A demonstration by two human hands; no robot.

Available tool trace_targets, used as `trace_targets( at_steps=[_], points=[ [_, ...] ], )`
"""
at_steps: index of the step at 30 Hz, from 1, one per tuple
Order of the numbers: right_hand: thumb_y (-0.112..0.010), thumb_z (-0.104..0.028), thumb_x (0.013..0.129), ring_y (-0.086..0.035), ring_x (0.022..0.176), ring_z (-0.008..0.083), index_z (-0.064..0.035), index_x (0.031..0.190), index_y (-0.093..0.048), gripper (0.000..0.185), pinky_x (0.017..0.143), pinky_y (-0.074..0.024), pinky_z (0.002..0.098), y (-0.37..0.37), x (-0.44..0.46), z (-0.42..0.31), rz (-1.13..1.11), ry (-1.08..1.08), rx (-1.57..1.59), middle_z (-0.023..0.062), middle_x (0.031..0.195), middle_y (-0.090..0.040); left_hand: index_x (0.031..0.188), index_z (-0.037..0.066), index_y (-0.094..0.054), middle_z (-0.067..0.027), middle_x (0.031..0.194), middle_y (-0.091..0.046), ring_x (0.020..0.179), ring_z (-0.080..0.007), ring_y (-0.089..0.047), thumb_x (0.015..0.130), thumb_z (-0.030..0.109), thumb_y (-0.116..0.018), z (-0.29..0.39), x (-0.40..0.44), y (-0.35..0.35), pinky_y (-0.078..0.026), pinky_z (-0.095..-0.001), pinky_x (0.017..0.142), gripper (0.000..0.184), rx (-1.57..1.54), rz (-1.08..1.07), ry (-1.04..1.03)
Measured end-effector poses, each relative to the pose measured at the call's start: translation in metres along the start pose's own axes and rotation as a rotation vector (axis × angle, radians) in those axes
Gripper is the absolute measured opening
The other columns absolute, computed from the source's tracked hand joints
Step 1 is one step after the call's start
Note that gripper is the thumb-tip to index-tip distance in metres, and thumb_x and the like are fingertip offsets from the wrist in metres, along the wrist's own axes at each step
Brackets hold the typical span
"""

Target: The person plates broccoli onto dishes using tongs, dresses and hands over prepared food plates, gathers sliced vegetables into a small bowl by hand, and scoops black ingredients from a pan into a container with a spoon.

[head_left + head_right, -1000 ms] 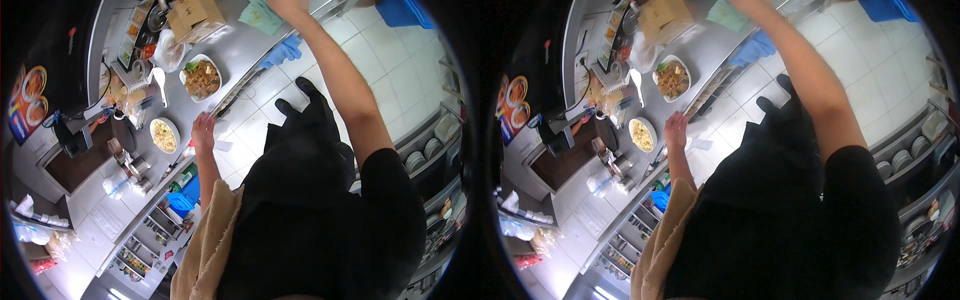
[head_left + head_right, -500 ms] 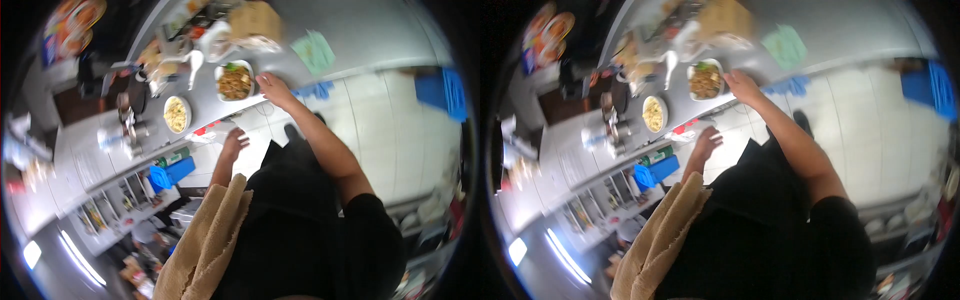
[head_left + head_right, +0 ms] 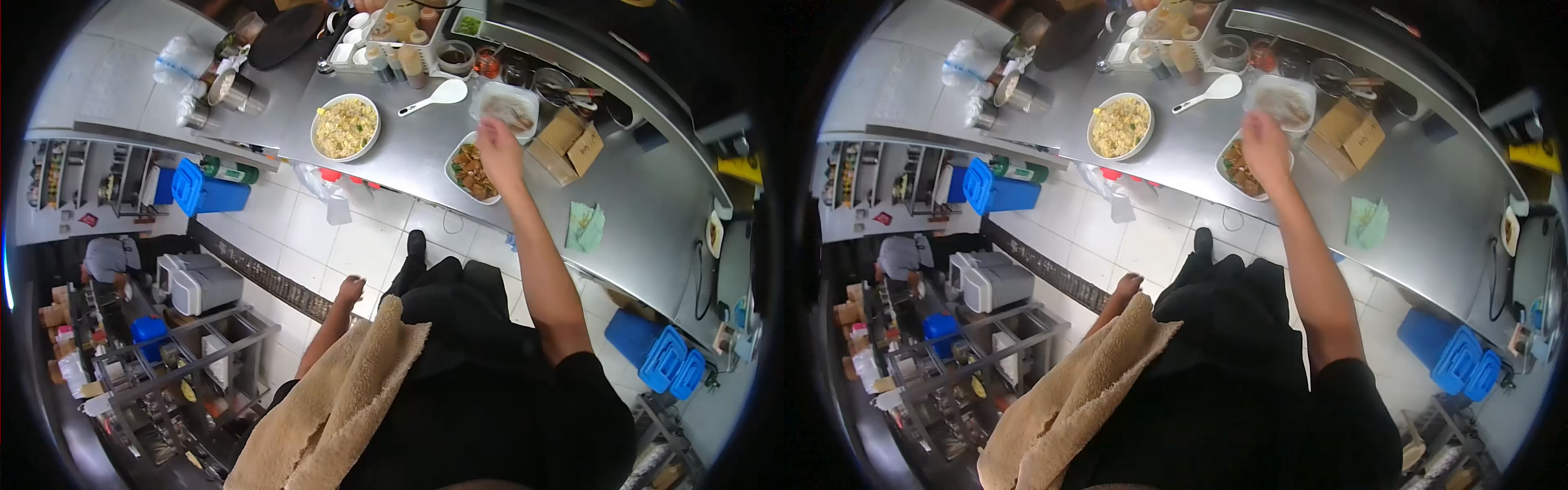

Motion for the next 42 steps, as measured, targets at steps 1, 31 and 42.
trace_targets(
  at_steps=[1, 31, 42],
  points=[
    [-0.066, -0.031, 0.097, -0.069, 0.105, 0.0367, -0.001, 0.128, -0.062, 0.044, 0.092, -0.0535, 0.0421, -0.03, 0.026, -0.01, -0.058, 0.018, -0.025, 0.0224, 0.118, -0.069, 0.121, -0.004, -0.063, -0.021, 0.099, -0.07, 0.08, -0.03, -0.07, 0.093, 0.031, -0.064, -0.047, 0.036, 0.007, -0.059, -0.0436, 0.066, 0.045, 0.296, -0.116, -0.107],
    [-0.055, -0.033, 0.083, -0.06, 0.111, 0.0351, 0.0026, 0.136, -0.051, 0.064, 0.102, -0.0457, 0.0549, -0.038, 0.048, -0.076, -0.268, -0.235, 1.175, 0.0212, 0.119, -0.061, 0.133, 0.009, -0.058, -0.0068, 0.116, -0.062, 0.099, -0.0239, -0.064, 0.095, 0.032, -0.063, 0.04, 0.175, 0.108, -0.057, -0.041, 0.077, 0.045, -0.222, -0.222, 0.165],
    [-0.055, -0.034, 0.085, -0.063, 0.106, 0.0338, 0.0032, 0.134, -0.052, 0.061, 0.098, -0.0484, 0.0523, 0.02, 0.001, -0.072, -0.261, -0.16, 1.225, 0.0204, 0.117, -0.063, 0.135, 0.011, -0.058, -0.0061, 0.114, -0.061, 0.1, -0.0244, -0.065, 0.096, 0.033, -0.062, 0.052, 0.175, 0.091, -0.057, -0.0418, 0.077, 0.045, -0.123, -0.227, 0.196]
  ],
)
Point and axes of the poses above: each hand's wrist, its own x-axis towards the middle knuckle, its own y-axis out of the back of the hand, z = x × y, the point moved 4 cm from there along x, towards the middle knuckle
